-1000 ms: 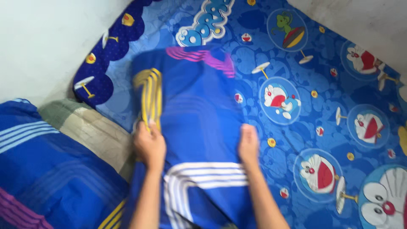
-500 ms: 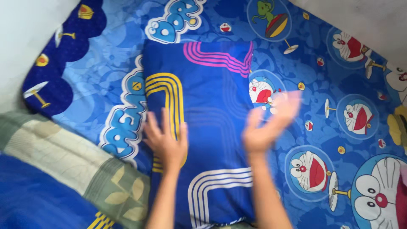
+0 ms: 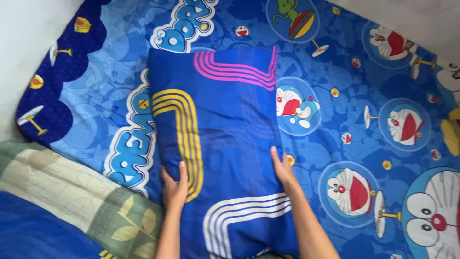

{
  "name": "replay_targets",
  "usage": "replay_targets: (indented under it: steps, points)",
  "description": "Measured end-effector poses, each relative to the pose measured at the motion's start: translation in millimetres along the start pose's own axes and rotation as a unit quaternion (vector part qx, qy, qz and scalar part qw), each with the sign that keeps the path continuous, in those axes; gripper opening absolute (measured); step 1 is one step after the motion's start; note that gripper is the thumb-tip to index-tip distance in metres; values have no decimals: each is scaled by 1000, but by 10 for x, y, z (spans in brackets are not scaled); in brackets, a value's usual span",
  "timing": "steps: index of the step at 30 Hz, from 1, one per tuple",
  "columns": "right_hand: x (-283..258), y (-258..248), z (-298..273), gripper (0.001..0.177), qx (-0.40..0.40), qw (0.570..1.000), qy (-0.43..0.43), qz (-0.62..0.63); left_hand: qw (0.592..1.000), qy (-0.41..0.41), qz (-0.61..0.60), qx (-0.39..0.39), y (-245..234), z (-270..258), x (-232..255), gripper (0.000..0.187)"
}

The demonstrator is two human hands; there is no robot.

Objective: The person folds a green patterned sheet and a blue Doraemon-themed sheet on a bed. They smooth the sheets, roll them into bundles, and place them on the bed.

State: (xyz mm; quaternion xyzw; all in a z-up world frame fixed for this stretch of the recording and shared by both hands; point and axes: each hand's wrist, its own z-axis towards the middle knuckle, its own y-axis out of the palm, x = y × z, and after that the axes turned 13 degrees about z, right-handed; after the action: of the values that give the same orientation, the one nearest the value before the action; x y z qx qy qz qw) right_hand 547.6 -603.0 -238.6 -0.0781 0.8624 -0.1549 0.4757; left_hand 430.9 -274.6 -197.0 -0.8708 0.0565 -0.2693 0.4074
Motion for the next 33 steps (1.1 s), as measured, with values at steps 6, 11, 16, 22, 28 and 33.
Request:
replay_targets:
  steps: [6,11,16,22,28,33]
  points:
    - [-653,-277,-144,67,-13,975,-103,197,966,65,-234,87,31,-26,119,88]
    - [-672,-609,466,53,-11,990,-125,-57,985,139,-101,-14,306,46,404,84]
    - [-424,-1406,1255,46,73,947,-309,-39,969,206,-104,87,105,720,348,65]
    - [41,-854,1308,54,89,961,-83,247,990,72,-98,68,990,372,1103,93]
    - [-7,-771,1199,75,-91,974,49,200,947,267,-170,60,938,733,632,90]
    - [536,-1101,1551,66,50,988,-80,118,924,111,-351,102,759,918,235,89]
